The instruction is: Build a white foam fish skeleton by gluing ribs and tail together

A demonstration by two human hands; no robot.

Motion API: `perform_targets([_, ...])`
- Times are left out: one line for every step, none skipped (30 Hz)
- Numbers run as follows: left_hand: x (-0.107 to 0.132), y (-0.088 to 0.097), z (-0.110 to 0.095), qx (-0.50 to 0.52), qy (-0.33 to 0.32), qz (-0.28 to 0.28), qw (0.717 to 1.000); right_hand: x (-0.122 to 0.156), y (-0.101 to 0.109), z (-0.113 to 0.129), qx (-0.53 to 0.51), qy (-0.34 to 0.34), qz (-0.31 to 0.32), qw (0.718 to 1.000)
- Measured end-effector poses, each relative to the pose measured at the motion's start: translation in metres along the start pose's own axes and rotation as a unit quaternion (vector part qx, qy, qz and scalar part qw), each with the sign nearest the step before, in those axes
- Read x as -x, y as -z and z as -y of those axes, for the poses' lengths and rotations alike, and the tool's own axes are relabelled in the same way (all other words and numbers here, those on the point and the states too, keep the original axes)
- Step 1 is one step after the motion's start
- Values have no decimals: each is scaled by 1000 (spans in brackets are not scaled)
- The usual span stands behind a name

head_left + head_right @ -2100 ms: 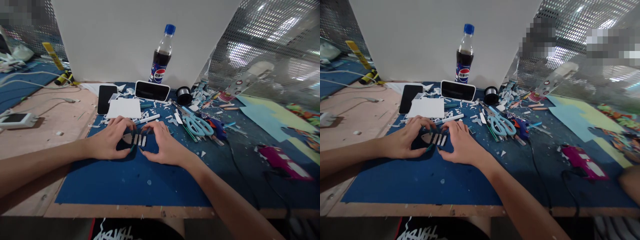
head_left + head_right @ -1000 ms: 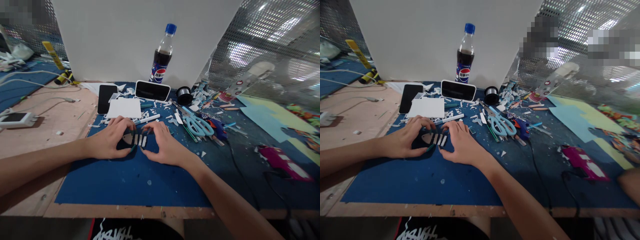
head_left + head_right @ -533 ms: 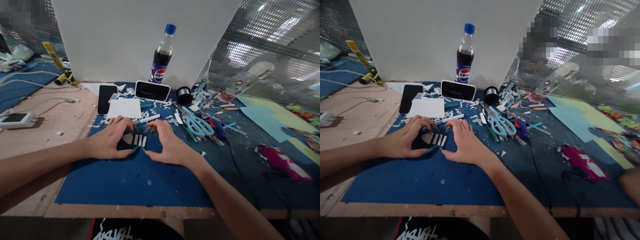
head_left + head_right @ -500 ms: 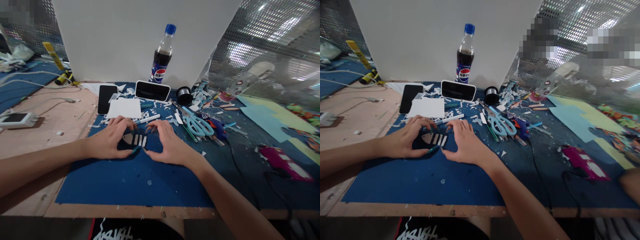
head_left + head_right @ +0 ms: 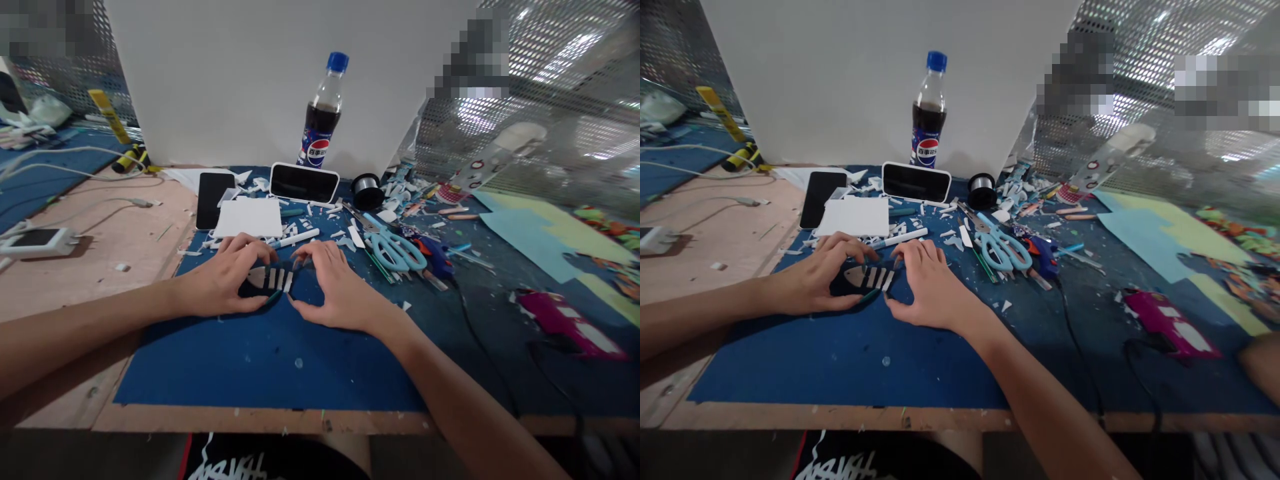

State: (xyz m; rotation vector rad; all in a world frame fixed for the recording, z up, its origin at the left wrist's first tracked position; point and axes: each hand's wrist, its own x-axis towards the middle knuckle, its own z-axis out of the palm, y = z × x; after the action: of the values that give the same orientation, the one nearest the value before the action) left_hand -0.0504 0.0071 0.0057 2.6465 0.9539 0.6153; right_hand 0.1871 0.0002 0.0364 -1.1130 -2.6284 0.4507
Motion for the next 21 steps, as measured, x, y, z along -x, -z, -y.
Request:
perform_targets([0,0,0,1,-2,0,1000,0,0,0,1,1,0,1000])
perform_targets([0,0,0,2,-4,0,1000,0,0,0,1,2,0,1000])
perform_targets([0,0,0,2,-6,1,1000,0,0,0,0,2,1,1000])
perform_targets([0,0,0,3,-7,2,1000,0,0,0,-1,2,2,1000])
perform_targets([0,1,-1,3,-7,3,1000,0,0,0,-3,1,5,1000])
perform_targets([0,1,-1,3,-7,4,1000,0,0,0,-4,0,8,1000])
perform_targets([0,1,-1,2,-6,6,1000,0,1,0,-5,0,12,1000])
perform_targets([0,1,-1,2,-6,9,1000,0,1,0,-6,0,15,1000])
perform_targets([0,2,-1,2,-5,10,1000,0,1,0,-6,0,17,1000])
perform_targets([0,2,-1,2,-5,11,1000,0,1,0,-7,1,18,1000])
perform_targets([0,2,-1,2,-5,12,1000,0,1,0,-7,2,19,1000])
perform_targets([0,2,-1,2,-4,12,1000,0,1,0,-8,3,18,1000])
perform_targets([0,1,-1,3,-5,13,1000,0,1,0,-9,5,17,1000])
perform_targets([0,1,-1,3,-7,13,1000,0,1,0,-8,7,16,1000])
perform_targets([0,1,-1,3,-8,13,1000,1,1,0,-8,9,15,1000])
perform_targets([0,2,-1,3,-9,12,1000,1,1,0,-7,12,14,1000])
perform_targets([0,2,-1,2,-8,11,1000,1,1,0,-6,14,13,1000])
perform_targets([0,2,-1,0,-8,10,1000,1,1,0,-5,16,14,1000])
perform_targets([-1,2,-1,-1,-6,9,1000,1,1,0,-4,17,15,1000])
perform_targets([-1,2,-1,-2,-5,9,1000,1,1,0,-2,17,16,1000])
perform_targets([-1,2,-2,-2,-5,9,1000,2,1,-1,-1,17,16,1000])
